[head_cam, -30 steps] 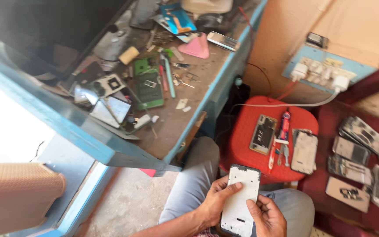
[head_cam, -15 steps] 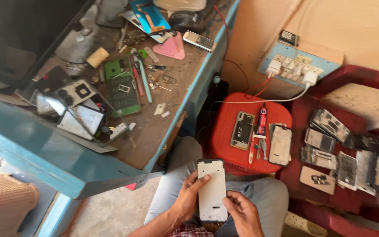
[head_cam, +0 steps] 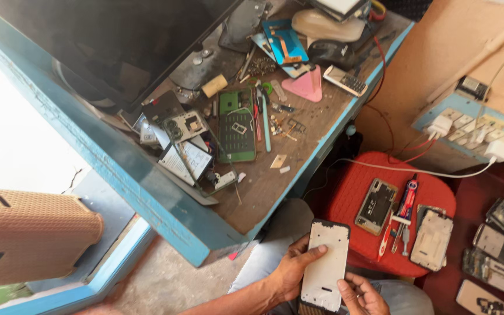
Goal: The person disassembles a smartphone, applies adhesive to the back cover, and reassembles the device using a screwdriver and a tube of adhesive. The person handles the phone casing, internal components, and tools throughout the process.
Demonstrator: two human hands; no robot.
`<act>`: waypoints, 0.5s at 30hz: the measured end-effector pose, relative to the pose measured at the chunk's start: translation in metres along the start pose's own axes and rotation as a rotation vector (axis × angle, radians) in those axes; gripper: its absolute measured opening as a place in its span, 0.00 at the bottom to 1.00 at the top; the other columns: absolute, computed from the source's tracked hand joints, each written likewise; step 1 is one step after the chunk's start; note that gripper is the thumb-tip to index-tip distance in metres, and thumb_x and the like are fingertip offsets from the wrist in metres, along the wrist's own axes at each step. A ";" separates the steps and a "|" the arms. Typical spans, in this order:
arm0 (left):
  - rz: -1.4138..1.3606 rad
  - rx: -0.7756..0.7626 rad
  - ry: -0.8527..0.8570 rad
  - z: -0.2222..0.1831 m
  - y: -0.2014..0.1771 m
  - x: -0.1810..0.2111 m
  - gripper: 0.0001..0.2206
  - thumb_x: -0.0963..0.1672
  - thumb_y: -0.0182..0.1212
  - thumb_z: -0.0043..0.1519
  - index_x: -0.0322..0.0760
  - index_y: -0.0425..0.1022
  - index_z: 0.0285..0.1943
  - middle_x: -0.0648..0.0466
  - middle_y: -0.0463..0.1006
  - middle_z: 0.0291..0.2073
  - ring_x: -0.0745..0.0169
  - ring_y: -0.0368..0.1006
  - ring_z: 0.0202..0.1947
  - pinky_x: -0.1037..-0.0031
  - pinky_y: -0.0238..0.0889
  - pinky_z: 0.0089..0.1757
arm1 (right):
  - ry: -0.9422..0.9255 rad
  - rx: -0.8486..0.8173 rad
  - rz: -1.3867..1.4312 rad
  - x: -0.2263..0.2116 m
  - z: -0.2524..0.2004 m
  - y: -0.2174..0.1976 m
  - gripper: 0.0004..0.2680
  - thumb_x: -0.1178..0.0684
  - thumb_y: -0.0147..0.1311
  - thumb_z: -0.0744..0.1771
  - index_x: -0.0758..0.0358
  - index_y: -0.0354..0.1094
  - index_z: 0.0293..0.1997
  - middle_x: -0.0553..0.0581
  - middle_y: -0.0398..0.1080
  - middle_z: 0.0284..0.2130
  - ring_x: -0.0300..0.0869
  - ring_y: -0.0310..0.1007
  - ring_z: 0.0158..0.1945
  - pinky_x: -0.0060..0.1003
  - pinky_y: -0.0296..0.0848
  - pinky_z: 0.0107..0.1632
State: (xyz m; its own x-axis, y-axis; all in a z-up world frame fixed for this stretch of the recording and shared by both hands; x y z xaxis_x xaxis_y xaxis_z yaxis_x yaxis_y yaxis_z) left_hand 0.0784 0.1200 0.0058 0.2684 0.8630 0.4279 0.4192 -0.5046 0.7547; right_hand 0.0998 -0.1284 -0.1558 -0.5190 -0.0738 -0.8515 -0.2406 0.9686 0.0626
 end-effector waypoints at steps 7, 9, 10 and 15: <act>0.034 -0.065 0.013 0.004 0.000 0.011 0.19 0.42 0.62 0.64 0.36 0.70 0.65 0.52 0.80 0.49 0.64 0.77 0.45 0.70 0.74 0.47 | -0.061 0.119 -0.208 -0.010 0.020 -0.015 0.13 0.60 0.61 0.64 0.75 0.71 0.53 0.68 0.78 0.36 0.47 0.79 0.38 0.44 0.81 0.41; 0.053 -0.073 -0.008 0.005 -0.002 0.012 0.20 0.41 0.61 0.63 0.36 0.68 0.66 0.52 0.79 0.50 0.63 0.76 0.47 0.70 0.73 0.48 | -0.139 0.107 -0.193 -0.029 0.023 -0.017 0.13 0.59 0.60 0.65 0.73 0.70 0.54 0.66 0.78 0.37 0.46 0.79 0.37 0.43 0.81 0.42; 0.070 -0.070 -0.022 0.005 -0.003 0.012 0.21 0.41 0.60 0.63 0.36 0.68 0.67 0.52 0.78 0.51 0.63 0.76 0.48 0.70 0.73 0.49 | -0.178 0.100 -0.185 -0.040 0.023 -0.015 0.14 0.59 0.59 0.65 0.73 0.70 0.54 0.65 0.78 0.37 0.45 0.79 0.37 0.42 0.80 0.42; 0.051 -0.059 -0.075 0.002 -0.013 0.013 0.24 0.40 0.59 0.62 0.35 0.66 0.69 0.49 0.77 0.54 0.61 0.75 0.51 0.70 0.72 0.52 | -0.152 0.203 -0.245 -0.121 0.004 0.014 0.13 0.58 0.58 0.66 0.74 0.71 0.54 0.65 0.79 0.38 0.44 0.80 0.41 0.40 0.80 0.45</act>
State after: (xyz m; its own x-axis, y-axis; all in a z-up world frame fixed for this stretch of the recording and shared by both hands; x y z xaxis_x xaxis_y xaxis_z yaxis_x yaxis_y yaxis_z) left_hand 0.0780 0.1377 0.0010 0.3535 0.8309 0.4296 0.3518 -0.5437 0.7620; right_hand 0.1630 -0.1051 -0.0540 -0.3344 -0.2888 -0.8971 -0.1668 0.9550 -0.2452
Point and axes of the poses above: each hand's wrist, its own z-axis towards the middle knuckle, its own y-axis out of the palm, x = y × z, the point moved 1 cm from there along z, towards the middle knuckle
